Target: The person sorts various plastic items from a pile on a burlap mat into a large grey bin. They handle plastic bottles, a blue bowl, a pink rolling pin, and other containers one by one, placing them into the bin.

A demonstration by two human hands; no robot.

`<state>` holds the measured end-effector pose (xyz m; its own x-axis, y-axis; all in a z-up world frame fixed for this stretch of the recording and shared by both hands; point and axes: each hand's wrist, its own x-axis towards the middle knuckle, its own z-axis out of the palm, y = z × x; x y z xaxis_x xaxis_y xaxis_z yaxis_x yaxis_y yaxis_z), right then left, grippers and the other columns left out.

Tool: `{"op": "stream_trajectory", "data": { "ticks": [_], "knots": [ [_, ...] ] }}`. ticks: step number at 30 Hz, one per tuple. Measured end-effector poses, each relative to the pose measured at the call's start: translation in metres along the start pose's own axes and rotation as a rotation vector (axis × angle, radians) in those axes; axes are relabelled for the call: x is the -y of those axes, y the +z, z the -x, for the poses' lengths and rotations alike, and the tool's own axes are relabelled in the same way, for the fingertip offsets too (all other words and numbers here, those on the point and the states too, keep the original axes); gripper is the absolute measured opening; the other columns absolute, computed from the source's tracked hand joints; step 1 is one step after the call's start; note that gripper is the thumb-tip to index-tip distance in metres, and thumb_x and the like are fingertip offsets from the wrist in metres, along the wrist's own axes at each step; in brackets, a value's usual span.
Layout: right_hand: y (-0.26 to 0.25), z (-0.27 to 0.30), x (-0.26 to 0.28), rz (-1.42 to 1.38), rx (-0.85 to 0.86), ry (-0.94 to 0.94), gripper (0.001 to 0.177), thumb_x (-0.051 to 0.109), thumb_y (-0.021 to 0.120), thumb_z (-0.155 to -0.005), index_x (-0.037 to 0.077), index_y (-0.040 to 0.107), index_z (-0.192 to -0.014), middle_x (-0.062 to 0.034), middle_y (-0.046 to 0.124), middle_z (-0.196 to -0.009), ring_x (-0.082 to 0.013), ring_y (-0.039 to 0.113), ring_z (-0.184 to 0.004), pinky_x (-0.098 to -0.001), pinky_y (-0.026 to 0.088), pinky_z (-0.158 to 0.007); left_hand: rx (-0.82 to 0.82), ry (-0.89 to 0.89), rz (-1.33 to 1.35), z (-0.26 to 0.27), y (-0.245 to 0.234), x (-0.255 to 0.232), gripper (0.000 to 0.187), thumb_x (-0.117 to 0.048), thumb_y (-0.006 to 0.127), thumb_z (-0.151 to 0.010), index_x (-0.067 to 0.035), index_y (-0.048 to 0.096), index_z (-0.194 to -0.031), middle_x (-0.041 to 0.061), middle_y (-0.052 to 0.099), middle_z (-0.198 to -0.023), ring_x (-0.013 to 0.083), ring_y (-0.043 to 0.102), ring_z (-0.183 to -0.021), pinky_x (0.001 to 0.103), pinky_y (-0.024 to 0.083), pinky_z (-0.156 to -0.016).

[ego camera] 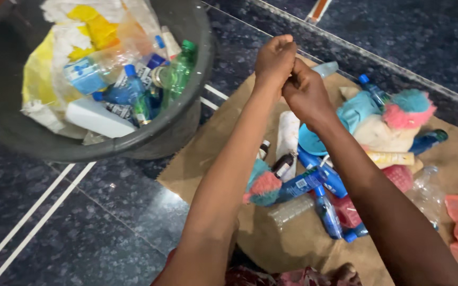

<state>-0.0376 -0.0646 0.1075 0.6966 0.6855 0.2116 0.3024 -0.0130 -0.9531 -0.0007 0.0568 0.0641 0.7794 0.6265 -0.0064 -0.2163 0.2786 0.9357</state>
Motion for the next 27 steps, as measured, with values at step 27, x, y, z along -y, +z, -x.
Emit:
{"op": "stream_trajectory", "data": {
  "ticks": [27],
  "knots": [
    [0.012, 0.067, -0.227, -0.073, 0.117, 0.595, 0.03, 0.002, 0.068, -0.082, -0.001, 0.064, -0.112, -0.0102, 0.066, -0.09, -0.0197, 0.061, -0.075, -0.03, 0.049, -0.061, 0.17, -0.392, -1.003, 0.043, -0.08, 0.147, 0.037, -0.038, 0.06, -0.08, -0.007, 0.074, -0.095, 0.017, 0.074, -0.103, 0.0374, 0.069, -0.1, 0.046, 0.053, -0.089]
  ]
}}
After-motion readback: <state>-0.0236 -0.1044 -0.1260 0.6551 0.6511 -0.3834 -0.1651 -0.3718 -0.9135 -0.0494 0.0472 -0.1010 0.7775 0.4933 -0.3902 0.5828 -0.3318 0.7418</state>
